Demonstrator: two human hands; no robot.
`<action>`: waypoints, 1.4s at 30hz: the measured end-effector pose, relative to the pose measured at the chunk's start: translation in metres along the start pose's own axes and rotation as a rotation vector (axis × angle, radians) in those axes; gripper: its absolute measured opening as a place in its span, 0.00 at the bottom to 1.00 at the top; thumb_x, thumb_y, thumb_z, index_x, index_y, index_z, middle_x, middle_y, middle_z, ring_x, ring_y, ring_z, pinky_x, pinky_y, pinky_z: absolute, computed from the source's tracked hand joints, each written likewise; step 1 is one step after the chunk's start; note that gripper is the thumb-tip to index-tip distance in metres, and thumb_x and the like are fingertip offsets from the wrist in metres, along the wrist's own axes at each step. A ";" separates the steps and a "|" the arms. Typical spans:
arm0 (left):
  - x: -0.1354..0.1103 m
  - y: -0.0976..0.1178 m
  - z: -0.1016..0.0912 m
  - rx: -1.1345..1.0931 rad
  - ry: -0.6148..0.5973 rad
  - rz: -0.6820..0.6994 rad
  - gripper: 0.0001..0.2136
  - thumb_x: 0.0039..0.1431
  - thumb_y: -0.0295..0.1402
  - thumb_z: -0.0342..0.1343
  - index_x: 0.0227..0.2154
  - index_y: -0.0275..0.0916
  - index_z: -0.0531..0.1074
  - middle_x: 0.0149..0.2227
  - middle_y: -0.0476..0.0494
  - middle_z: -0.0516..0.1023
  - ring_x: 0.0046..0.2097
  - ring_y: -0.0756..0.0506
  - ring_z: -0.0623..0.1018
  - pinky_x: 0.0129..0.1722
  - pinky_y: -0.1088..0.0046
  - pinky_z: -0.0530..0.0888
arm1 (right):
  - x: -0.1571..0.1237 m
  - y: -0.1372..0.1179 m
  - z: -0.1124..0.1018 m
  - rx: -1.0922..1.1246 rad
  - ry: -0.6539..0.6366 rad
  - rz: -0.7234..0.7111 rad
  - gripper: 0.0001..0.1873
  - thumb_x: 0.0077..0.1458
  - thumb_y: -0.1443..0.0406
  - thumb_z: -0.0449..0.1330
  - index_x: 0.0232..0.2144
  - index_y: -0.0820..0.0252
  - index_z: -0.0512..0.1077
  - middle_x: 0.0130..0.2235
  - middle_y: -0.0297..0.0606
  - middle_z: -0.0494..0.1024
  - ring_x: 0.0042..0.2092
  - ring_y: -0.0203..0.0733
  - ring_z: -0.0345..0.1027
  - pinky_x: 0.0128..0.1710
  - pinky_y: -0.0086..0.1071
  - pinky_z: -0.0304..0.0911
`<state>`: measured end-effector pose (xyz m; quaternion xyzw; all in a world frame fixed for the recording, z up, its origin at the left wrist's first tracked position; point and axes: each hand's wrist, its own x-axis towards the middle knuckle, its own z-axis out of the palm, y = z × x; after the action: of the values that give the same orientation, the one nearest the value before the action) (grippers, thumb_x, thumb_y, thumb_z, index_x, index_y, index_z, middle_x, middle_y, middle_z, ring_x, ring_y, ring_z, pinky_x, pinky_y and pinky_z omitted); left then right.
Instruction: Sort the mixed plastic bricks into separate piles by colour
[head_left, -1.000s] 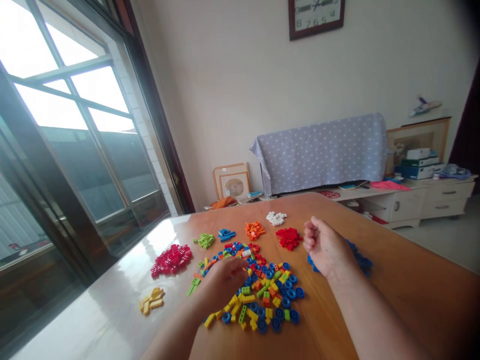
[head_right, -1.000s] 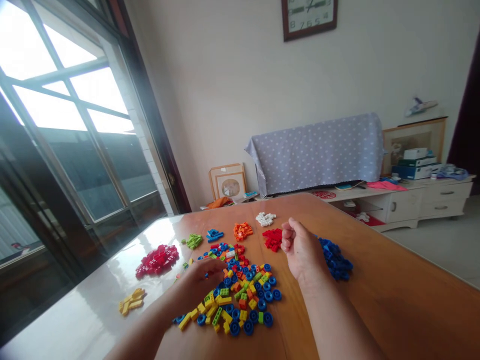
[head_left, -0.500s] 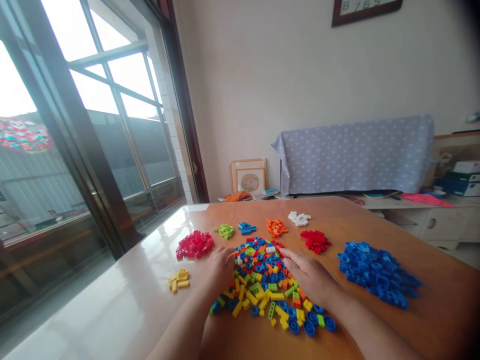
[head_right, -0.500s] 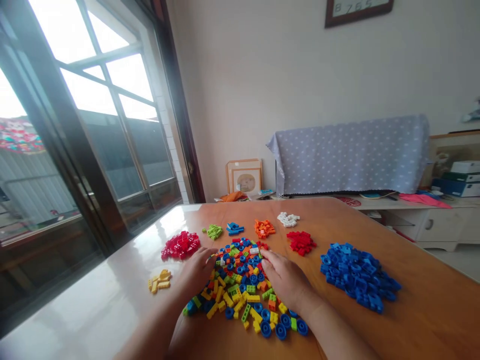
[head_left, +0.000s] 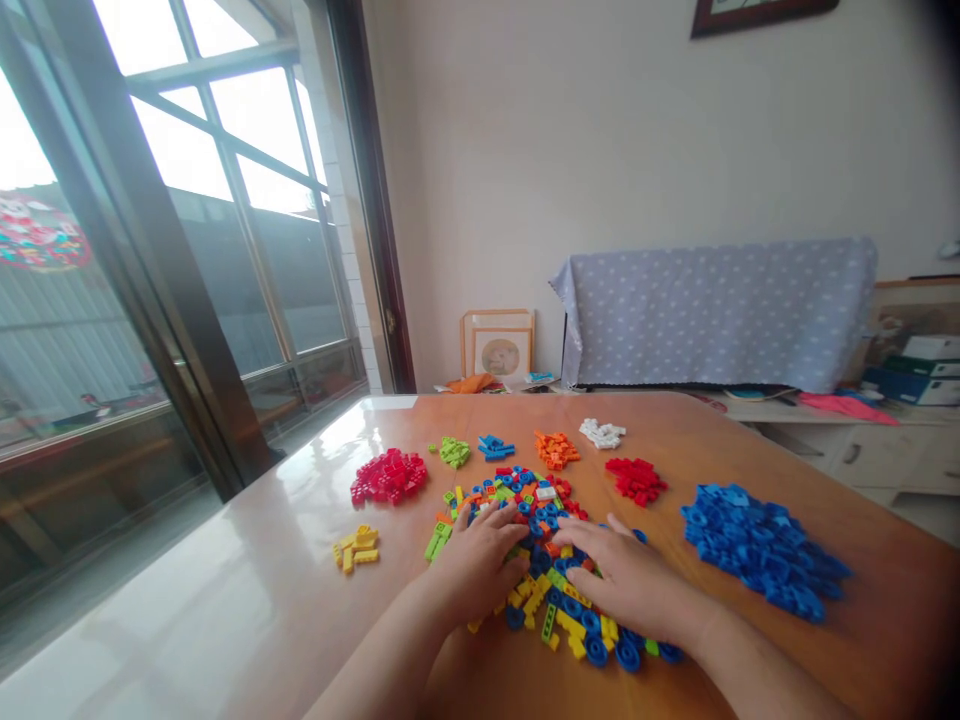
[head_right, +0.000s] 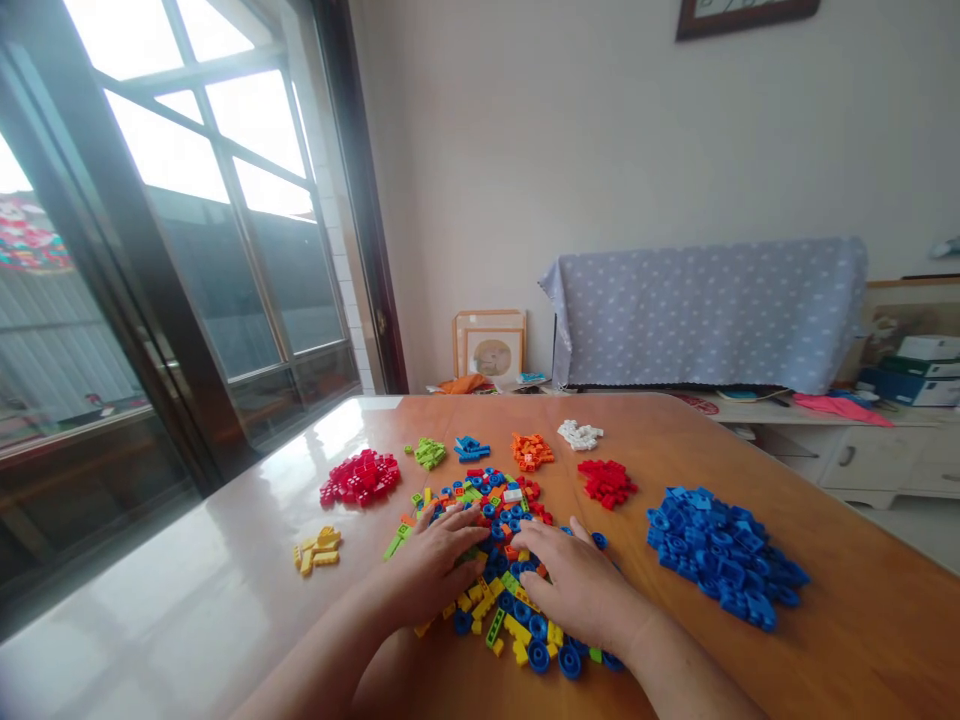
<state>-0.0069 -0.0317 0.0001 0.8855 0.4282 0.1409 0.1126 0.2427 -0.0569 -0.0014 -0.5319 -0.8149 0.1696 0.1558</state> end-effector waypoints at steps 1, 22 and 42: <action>0.000 0.000 -0.001 -0.011 0.013 0.011 0.19 0.66 0.42 0.52 0.58 0.54 0.70 0.65 0.47 0.67 0.67 0.35 0.63 0.67 0.45 0.52 | 0.000 0.002 -0.001 0.002 0.013 0.008 0.20 0.58 0.60 0.56 0.53 0.45 0.73 0.64 0.38 0.69 0.65 0.51 0.61 0.68 0.63 0.35; 0.006 0.001 -0.001 -0.045 0.157 0.063 0.20 0.57 0.29 0.56 0.52 0.47 0.74 0.59 0.45 0.73 0.56 0.40 0.73 0.59 0.61 0.68 | 0.007 -0.006 0.003 -0.039 -0.046 -0.024 0.21 0.64 0.51 0.51 0.55 0.41 0.74 0.68 0.38 0.62 0.71 0.56 0.46 0.67 0.64 0.36; 0.007 -0.007 -0.008 0.025 0.119 -0.007 0.06 0.58 0.33 0.56 0.37 0.43 0.75 0.49 0.44 0.75 0.52 0.40 0.72 0.53 0.63 0.70 | 0.013 0.032 -0.003 0.022 0.287 -0.006 0.12 0.55 0.65 0.53 0.35 0.54 0.77 0.48 0.39 0.80 0.54 0.48 0.70 0.57 0.40 0.62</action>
<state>-0.0105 -0.0213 0.0070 0.8753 0.4391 0.1877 0.0764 0.2649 -0.0330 -0.0118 -0.5465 -0.7840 0.1000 0.2770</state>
